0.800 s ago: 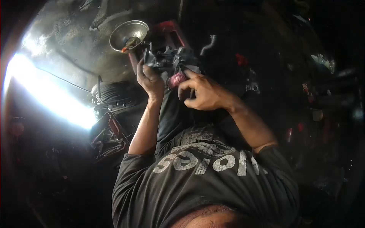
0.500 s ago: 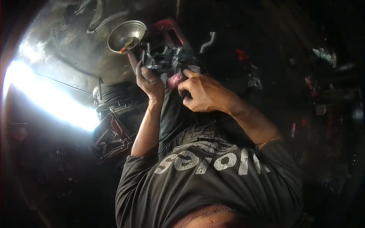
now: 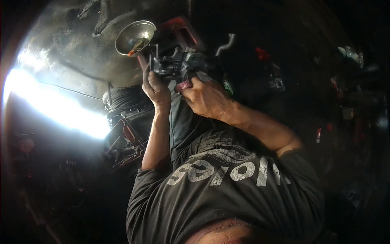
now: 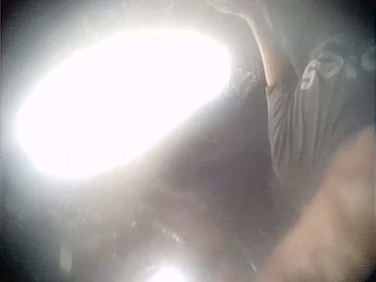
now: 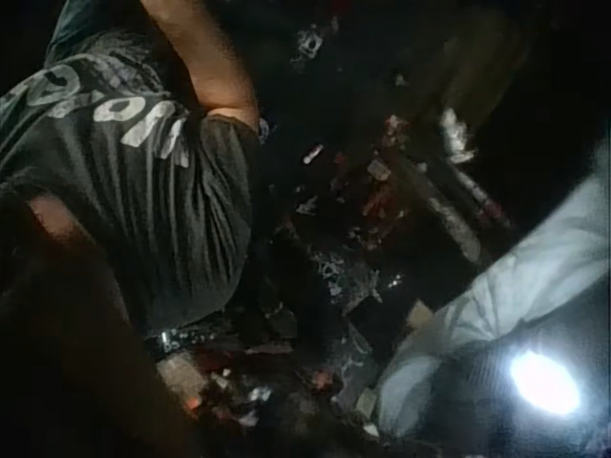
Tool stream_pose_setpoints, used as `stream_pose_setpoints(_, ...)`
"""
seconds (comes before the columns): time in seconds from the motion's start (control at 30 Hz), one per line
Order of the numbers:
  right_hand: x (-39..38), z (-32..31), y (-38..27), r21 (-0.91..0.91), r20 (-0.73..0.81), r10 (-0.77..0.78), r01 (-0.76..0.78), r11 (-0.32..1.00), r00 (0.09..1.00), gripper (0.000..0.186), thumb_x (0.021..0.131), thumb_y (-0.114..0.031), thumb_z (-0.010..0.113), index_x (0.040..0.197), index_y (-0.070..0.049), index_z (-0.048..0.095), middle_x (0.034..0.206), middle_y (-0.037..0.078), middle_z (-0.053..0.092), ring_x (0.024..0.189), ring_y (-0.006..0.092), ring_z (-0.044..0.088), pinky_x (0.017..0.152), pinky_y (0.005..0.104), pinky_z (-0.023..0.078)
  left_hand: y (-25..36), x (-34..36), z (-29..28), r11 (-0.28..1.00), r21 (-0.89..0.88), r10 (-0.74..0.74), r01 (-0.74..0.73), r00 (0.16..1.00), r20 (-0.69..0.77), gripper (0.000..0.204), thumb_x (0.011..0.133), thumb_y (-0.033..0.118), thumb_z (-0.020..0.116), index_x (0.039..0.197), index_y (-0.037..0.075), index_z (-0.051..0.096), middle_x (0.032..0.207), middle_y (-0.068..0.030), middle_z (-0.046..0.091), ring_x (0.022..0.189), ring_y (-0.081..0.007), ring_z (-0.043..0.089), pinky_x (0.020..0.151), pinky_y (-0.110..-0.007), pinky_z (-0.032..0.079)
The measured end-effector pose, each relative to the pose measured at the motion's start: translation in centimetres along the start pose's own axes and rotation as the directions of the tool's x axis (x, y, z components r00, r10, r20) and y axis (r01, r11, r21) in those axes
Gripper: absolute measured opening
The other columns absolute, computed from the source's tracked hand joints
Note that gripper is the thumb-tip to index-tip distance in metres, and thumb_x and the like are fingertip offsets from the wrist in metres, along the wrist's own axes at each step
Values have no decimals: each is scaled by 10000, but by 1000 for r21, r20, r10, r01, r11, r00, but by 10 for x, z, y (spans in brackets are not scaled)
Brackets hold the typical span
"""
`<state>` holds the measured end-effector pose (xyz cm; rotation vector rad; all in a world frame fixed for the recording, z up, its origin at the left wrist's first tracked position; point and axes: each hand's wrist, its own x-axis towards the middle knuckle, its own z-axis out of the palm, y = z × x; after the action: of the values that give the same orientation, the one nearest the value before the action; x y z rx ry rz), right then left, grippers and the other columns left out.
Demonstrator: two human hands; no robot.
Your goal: Cleaning a motorcycle carburetor or throttle body with a rag.
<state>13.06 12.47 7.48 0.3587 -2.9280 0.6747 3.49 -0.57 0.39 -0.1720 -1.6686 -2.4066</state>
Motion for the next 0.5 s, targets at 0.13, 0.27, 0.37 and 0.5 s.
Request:
stream_pose_setpoints(0.13, -1, -12, 0, -68, -2, -60, 60, 996, 998, 196, 829, -186, 658, 982, -73, 701, 903, 220, 617, 813, 380, 664, 737, 448, 547, -17, 5, -7, 996, 22, 86, -85, 996, -8, 412, 976, 255, 411, 1172, -56, 596, 928, -95, 646, 778, -144, 585, 669, -281, 495)
stream_pose_setpoints(0.27, 12, -30, -17, 196, 135, 10, -37, 980, 991, 200, 774, -155, 668, 953, -72, 695, 917, 198, 604, 871, 346, 645, 772, 402, 539, -23, 6, -4, 978, 135, 162, -156, 986, -33, 413, 974, 265, 408, 1124, -61, 614, 900, -93, 646, 777, -161, 584, 695, -291, 490)
stream_pose_setpoints(0.37, 5, -11, -9, 375, 58, 33, -52, 926, 998, 195, 743, -126, 658, 916, -39, 679, 976, 189, 586, 918, 320, 627, 802, 378, 529, -34, 10, -16, 957, 225, 197, -185, 980, -35, 420, 969, 259, 396, 1118, -67, 614, 899, -93, 647, 779, -165, 579, 729, -300, 480)
stream_pose_setpoints(0.5, 5, -5, -6, 323, -77, -12, 36, 946, 997, 215, 774, -54, 635, 988, -34, 636, 1038, 182, 571, 898, 325, 635, 822, 405, 533, -41, 13, -24, 990, 113, 90, -81, 993, -73, 419, 954, 242, 382, 1102, -72, 617, 917, -91, 643, 794, -172, 578, 735, -307, 476)
